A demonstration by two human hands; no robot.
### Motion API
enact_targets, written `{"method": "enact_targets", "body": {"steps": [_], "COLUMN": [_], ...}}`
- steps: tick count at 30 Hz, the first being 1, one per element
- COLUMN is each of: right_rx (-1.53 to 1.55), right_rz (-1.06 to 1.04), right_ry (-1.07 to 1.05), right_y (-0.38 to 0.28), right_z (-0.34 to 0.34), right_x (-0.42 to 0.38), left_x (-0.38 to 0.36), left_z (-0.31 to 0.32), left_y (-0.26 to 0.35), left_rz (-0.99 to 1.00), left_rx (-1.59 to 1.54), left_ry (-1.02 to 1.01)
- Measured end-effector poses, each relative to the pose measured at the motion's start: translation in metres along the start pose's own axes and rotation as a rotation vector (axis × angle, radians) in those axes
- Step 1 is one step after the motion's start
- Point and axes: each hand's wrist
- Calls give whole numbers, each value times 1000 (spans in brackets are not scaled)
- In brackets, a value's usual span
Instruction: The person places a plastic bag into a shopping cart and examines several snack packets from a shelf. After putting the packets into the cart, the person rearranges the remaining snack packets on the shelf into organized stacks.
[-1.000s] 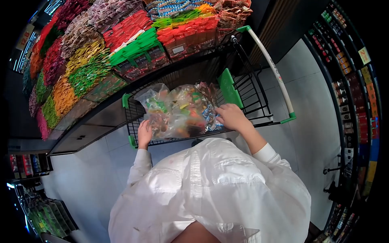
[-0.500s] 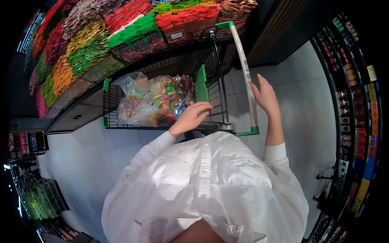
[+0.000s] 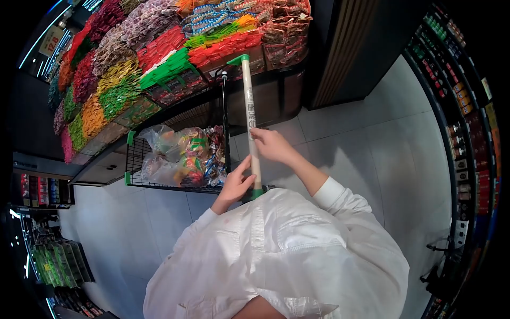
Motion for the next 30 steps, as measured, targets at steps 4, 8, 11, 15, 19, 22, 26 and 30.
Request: {"method": "enact_targets", "body": {"steps": [4,8,11,15,19,22,26,30], "right_rx": [-84,-48,-68,-159,-303,-380,-301,-385], "right_rz": [-176,-399,-526,-655,-609,-548,-240,-62], "right_ry": [-126,-216,-215,-189,-300,-389,-289,-178], "right_y": [-10,15,22,27,24,64,97,102], "right_z": [9,29,47,71,75,67,3,-64], "right_x": [6,20,26,32,32,31,54,110], "left_x": [-17,-32,-40,-46,-53,-44,-10,60], "left_z": [-14,-28,-37,-50,-69,-87,-117,-141], "left_y": [2,15,17,24,30,39,55,72], "left_rz": [-11,-33,-93,-243,-216,-339,-359,-177], "left_rx": [134,417,628,762,885,847,744,486], "left_ry": [134,221,202,137,75,60,40,190]}}
Point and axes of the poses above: each hand's wrist, its own x-axis towards the middle knuckle, its own z-axis out of the palm, y = z × x, and after that the axes turned 3 degrees about z, right-handed
